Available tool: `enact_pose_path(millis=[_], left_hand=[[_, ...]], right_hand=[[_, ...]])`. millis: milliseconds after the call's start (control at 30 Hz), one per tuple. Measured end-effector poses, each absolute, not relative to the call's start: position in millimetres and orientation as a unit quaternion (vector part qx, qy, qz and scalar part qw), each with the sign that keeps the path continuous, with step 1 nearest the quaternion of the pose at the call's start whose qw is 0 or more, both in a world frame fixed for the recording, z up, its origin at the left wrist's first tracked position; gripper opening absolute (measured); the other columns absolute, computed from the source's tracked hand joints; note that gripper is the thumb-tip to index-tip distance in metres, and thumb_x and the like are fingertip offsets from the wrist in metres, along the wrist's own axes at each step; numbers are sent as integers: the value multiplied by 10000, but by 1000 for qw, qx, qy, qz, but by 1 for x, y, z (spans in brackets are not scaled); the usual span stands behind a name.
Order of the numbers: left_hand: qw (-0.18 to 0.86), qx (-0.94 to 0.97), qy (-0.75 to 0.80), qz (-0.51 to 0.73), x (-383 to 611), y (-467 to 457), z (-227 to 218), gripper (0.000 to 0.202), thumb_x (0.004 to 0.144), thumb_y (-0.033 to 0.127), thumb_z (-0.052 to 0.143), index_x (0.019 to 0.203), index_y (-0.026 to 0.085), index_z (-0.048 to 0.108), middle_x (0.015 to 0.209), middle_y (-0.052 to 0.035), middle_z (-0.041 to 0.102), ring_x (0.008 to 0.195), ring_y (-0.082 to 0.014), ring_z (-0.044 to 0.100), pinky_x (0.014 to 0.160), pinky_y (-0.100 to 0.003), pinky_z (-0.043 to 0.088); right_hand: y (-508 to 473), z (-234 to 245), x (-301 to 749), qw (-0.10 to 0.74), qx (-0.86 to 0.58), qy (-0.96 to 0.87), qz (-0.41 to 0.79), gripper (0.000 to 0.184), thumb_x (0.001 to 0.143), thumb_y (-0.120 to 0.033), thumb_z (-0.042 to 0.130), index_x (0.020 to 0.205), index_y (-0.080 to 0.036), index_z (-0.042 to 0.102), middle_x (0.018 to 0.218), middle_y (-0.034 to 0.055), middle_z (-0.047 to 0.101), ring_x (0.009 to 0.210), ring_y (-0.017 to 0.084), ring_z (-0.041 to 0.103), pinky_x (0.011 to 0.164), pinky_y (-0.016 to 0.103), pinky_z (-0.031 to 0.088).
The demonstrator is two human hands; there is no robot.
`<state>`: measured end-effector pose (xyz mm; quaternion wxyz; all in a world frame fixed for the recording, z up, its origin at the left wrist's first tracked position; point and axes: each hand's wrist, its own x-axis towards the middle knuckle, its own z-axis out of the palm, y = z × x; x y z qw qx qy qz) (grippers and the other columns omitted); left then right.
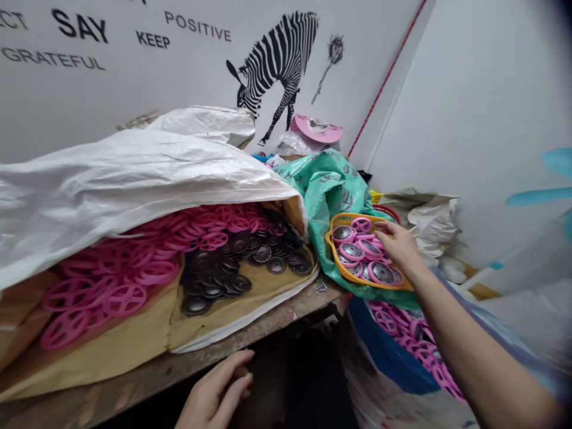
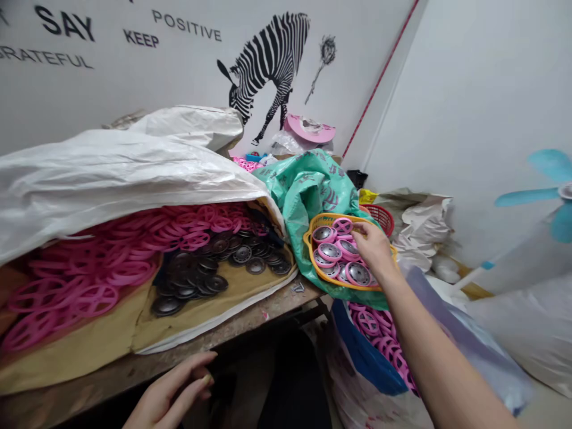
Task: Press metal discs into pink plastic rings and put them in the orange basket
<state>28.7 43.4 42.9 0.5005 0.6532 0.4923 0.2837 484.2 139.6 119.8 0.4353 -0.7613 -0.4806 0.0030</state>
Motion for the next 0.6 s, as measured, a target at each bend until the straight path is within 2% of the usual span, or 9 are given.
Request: enact_pose_path(millis=[167,267,367,467,600], left_hand=[[412,688,503,323,18,55,74,379,903,423,512,1175,214,672,1030,-82,731,854,-207,701,768,-281,592],[291,723,521,347,3,76,87,356,917,364,503,1180,179,655,995,-95,730,886,-216,692,847,-328,568],[145,767,529,332,-15,106,95,341,941,297,457,1186,135,631,1132,-142,690,1023,-239,656,921,-366,533],[-29,785,573,233,-29,140,104,327,941,206,433,1191,114,624,1155,-162,656,1059,-262,608,949,-403,503],[-93,781,593,174,-36,179,119,333,940,170,417,1183,111,637,1147,-177,630,1110,-309,544,974,-452,457]], right_hand=[[112,128,437,444,-706,-552,6,319,833,-420,566,1050,-242,718,1107,91,725,1040,304,651,905,462,487],[89,119,398,435,-650,-622,39,313,858,-483,555,1046,-295,719,1081,72,736,1042,312,662,929,483,494],[65,101,356,450,-582,-673,75,290,866,-454,568,1064,-306,720,1081,59,744,1020,290,689,942,463,530],[42,83,319,436,-539,-708,137,239,880,-390,583,1053,-317,732,1059,45,757,952,255,722,866,385,595],[22,64,292,414,-505,-736,178,214,889,-337,586,1029,-324,748,1040,31,769,919,226,743,815,293,620]])
